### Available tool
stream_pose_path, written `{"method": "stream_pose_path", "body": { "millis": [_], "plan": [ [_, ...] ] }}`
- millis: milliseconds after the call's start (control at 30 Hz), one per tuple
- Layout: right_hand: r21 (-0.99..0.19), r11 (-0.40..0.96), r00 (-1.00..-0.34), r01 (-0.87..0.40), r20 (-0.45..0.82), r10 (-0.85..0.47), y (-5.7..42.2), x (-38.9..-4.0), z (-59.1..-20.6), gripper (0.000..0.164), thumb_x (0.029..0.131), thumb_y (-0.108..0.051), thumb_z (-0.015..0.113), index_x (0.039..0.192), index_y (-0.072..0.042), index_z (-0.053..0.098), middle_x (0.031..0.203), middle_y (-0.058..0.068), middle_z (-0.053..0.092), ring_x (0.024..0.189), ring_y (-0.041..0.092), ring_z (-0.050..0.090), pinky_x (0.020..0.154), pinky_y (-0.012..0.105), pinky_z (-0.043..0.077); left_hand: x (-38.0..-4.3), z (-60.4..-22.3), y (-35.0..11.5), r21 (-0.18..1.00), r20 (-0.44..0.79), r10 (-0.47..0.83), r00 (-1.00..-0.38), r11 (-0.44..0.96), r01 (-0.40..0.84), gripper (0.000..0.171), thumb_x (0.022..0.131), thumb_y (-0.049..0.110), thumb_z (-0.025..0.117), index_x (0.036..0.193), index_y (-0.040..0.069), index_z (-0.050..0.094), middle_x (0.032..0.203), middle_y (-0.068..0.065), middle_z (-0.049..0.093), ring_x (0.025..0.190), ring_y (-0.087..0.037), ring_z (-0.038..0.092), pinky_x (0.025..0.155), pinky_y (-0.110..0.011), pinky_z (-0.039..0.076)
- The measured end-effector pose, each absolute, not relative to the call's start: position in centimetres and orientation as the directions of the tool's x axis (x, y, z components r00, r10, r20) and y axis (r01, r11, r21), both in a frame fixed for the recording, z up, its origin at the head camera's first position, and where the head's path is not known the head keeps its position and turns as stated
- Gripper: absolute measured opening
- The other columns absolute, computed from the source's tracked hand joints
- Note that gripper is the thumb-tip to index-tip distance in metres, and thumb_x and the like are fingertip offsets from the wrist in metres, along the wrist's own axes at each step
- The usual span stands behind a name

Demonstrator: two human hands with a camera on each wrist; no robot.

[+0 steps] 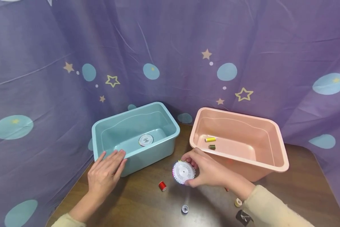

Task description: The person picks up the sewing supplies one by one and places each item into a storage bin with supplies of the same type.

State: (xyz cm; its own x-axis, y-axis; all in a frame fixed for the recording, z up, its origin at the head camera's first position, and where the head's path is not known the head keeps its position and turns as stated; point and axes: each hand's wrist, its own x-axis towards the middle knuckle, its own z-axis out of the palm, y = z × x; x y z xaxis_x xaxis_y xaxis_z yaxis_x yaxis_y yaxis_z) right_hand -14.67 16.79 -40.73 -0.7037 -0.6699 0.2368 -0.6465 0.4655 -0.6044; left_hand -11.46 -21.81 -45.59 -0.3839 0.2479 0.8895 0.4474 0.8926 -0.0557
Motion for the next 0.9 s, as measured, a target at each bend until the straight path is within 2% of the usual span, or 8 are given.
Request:
{"method": "stream_pose_path", "body": {
  "millis": [233,667,900],
  "plan": [
    [-0.568,0.453,-0.674,-0.688,0.268,-0.688,15.2,-15.8,-38.1,0.065,0.071,-0.022,0.098,0.128,-0.013,0.067,0.105,-0.006,0.058,0.095,0.009,0.057,0.083,0.033,0.056,-11.4,-45.6,-22.1,-0.05,0.889,0.245,-0.388,0.892,0.45,0.032,0.107,0.03,0.064,0.119,0.007,0.082,0.112,-0.009,0.081,0.096,-0.034,0.08,0.098,-0.059,0.056],
    [-0.549,0.469,-0.674,-0.692,0.258,-0.692,12.6,-19.2,-34.1,0.064,0.071,-0.02,0.095,0.128,-0.01,0.068,0.104,-0.002,0.057,0.089,0.01,0.058,0.079,0.029,0.054,-11.2,-45.7,-22.2,-0.043,0.887,0.239,-0.395,0.895,0.444,0.034,0.109,0.034,0.061,0.121,0.009,0.082,0.113,-0.008,0.081,0.097,-0.034,0.08,0.099,-0.059,0.055],
    [-0.532,0.485,-0.671,-0.694,0.233,-0.704,11.1,-21.0,-32.5,0.064,0.073,-0.027,0.095,0.129,-0.01,0.068,0.109,0.002,0.06,0.091,0.013,0.059,0.082,0.035,0.054,-11.0,-45.6,-22.1,-0.046,0.889,0.237,-0.392,0.898,0.438,0.035,0.109,0.034,0.06,0.117,0.008,0.083,0.112,-0.008,0.081,0.096,-0.033,0.08,0.098,-0.059,0.055]
  ]
}}
